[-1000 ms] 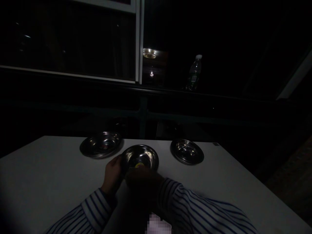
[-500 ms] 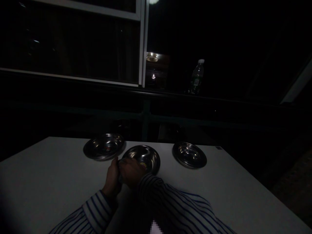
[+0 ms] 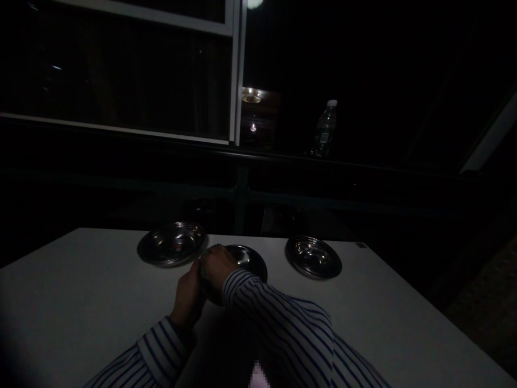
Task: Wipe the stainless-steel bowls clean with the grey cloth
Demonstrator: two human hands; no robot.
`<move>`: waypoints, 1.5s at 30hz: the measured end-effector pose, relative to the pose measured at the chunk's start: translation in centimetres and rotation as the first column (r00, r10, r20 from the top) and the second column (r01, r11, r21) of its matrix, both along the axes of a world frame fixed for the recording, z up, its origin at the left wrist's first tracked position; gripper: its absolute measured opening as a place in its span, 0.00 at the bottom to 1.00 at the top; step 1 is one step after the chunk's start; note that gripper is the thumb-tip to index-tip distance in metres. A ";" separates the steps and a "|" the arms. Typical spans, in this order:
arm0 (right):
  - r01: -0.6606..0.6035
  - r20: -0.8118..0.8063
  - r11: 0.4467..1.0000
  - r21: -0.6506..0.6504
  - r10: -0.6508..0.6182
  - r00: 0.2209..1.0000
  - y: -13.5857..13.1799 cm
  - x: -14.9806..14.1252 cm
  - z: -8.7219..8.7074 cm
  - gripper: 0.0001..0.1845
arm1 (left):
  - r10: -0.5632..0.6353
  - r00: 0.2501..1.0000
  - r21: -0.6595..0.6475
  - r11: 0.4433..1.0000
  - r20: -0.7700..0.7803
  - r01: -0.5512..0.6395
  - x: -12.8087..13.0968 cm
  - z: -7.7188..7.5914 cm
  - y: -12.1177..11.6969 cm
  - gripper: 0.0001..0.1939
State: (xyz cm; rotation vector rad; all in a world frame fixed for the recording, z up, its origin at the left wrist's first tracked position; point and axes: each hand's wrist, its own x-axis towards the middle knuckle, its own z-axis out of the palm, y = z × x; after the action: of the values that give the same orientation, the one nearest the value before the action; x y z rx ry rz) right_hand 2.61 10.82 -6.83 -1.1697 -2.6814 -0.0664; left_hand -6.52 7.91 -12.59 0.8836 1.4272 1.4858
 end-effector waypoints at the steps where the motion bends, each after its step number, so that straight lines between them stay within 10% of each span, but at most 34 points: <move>1: 0.010 0.019 1.000 0.001 -0.010 1.000 0.3 0.0 0.1 0.08 | -0.015 1.000 0.001 1.000 0.008 0.015 0.0 0.0 0.0 0.27; 17: 0.287 0.231 0.948 -0.142 -0.250 0.940 4.1 4.6 1.8 0.11 | -0.087 0.995 0.067 0.994 0.055 0.083 0.4 -0.5 0.0 0.28; 27: 0.240 0.119 0.942 -0.235 -0.218 0.969 3.1 10.1 1.3 0.12 | -0.067 0.998 0.054 0.996 0.007 0.067 0.9 -0.2 -0.2 0.20; 45: 0.049 -0.114 0.989 -0.142 -0.066 0.991 -9.1 12.4 -1.2 0.15 | -0.016 0.998 0.047 0.999 -0.054 0.018 0.7 -0.8 -0.1 0.19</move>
State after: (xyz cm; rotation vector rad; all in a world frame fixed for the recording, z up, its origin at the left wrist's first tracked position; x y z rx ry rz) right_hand 15.02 1.77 -8.01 -1.2499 -2.5838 0.1784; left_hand -5.78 7.81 -13.37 0.9689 1.4247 1.4989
